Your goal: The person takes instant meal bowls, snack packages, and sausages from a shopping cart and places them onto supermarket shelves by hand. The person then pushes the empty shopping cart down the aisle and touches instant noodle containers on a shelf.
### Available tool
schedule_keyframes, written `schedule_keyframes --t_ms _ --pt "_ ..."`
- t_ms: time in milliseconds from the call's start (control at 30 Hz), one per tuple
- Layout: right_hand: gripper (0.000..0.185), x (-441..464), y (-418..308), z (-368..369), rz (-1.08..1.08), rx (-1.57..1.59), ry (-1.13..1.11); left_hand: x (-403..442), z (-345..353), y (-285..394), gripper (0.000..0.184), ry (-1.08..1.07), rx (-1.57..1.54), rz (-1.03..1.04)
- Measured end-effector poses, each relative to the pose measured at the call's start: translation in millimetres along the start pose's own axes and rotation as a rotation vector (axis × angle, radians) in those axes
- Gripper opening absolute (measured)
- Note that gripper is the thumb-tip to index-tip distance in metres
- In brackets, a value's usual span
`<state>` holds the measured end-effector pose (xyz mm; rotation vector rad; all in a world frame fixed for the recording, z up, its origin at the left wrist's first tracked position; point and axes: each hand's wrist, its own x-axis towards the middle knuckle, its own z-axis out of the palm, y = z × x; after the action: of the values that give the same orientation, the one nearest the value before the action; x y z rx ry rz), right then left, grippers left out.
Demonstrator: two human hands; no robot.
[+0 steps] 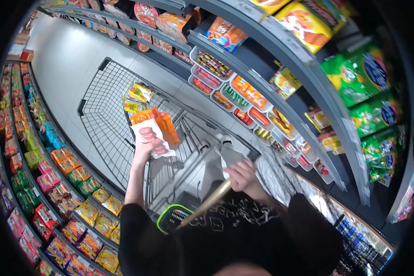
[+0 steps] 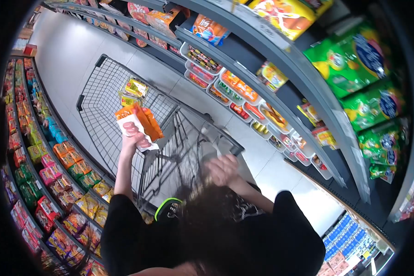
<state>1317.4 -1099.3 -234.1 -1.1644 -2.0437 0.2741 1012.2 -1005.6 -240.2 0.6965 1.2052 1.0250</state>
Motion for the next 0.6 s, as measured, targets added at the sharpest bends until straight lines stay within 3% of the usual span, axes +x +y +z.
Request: schedule_keyframes --t_ms 100,133,167,200,267,333,433,600 --pt "0.026 19 -13 -19 0.175 0.148 -0.160 -51 38 28 0.039 -0.130 -0.111 -0.063" --pt "0.039 23 -15 -30 0.225 0.364 -0.167 -66 56 33 0.039 -0.150 -0.096 -0.067" --pt "0.046 33 -28 -46 0.427 0.740 -0.210 -83 77 42 0.041 -0.177 -0.004 -0.059" --pt "0.067 37 -33 -54 0.467 1.047 -0.235 -97 100 45 0.040 -0.183 0.034 -0.029" --pt "0.083 39 -50 -74 0.576 1.320 -0.284 -121 143 50 0.033 -0.251 0.130 0.080" --pt "0.092 31 -47 -78 0.559 1.331 -0.259 -137 170 36 0.026 -0.208 0.222 0.113" --pt "0.072 16 -32 -81 0.790 1.718 -0.228 -149 197 22 0.021 -0.027 0.104 0.087" --pt "0.068 5 -14 -82 0.824 1.663 -0.186 -161 224 3 0.021 0.032 0.178 0.153"
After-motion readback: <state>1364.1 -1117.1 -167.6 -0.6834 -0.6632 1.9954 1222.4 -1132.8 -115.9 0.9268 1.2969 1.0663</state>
